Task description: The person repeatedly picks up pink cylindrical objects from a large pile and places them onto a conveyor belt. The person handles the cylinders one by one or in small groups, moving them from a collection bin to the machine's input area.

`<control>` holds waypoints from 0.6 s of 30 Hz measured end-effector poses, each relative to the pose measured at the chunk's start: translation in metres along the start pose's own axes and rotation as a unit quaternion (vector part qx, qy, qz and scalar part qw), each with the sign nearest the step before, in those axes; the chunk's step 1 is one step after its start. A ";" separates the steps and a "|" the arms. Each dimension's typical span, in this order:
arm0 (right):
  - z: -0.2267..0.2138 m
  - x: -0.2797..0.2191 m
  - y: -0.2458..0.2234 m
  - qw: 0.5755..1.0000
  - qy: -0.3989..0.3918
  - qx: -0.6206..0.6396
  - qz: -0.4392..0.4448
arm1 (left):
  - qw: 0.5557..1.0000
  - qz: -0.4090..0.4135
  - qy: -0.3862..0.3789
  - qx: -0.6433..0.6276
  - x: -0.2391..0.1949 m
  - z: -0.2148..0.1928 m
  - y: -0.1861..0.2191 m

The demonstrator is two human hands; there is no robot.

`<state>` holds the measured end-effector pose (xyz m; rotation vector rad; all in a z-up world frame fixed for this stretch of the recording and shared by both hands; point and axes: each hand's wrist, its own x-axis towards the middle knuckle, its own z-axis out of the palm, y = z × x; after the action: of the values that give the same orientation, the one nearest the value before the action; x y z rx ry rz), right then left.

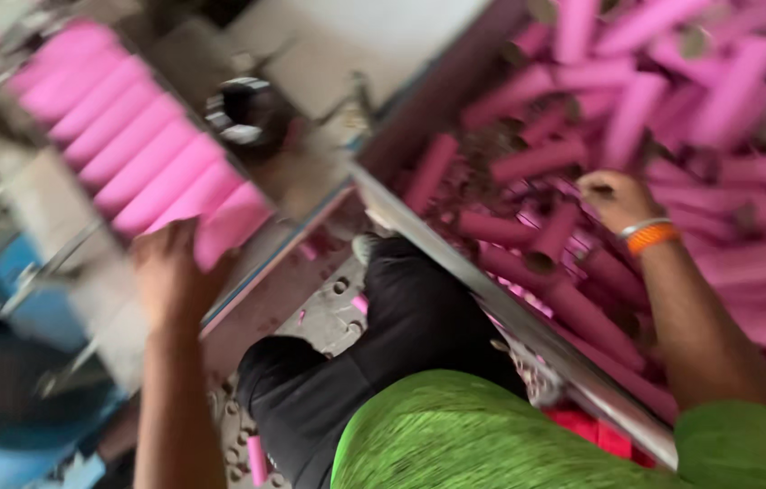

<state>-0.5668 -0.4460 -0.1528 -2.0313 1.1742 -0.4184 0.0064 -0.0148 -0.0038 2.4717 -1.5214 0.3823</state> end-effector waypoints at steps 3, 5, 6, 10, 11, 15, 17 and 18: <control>0.013 -0.038 0.013 0.998 -0.036 -0.042 -0.002 | 0.998 0.007 0.062 -0.009 -0.007 0.003 -0.018; 0.026 -0.056 0.001 0.989 -0.128 -0.073 0.001 | 0.997 -0.021 0.071 -0.010 -0.017 0.005 -0.032; 0.031 -0.051 -0.008 0.987 -0.133 -0.089 -0.002 | 0.996 -0.013 0.084 -0.018 -0.018 0.007 -0.038; 0.069 -0.038 -0.051 0.962 -0.169 -0.208 -0.045 | 0.993 -0.032 0.103 -0.042 -0.024 0.021 -0.054; 0.079 -0.031 -0.056 0.944 -0.184 -0.262 -0.078 | 0.992 -0.046 0.100 -0.059 -0.026 0.021 -0.056; 0.111 -0.008 -0.048 0.859 -0.296 -0.417 -0.020 | 0.981 -0.064 0.109 -0.145 -0.028 0.018 -0.052; 0.115 -0.001 -0.033 0.871 -0.265 -0.414 0.013 | 0.977 -0.012 0.133 -0.167 -0.024 0.015 -0.047; 0.114 0.005 -0.026 0.875 -0.249 -0.414 0.029 | 0.984 -0.027 0.117 -0.131 -0.022 0.013 -0.046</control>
<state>-0.4809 -0.3925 -0.2110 -2.5601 1.1687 0.7463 0.0391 0.0197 -0.0255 2.1739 -1.3160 0.4168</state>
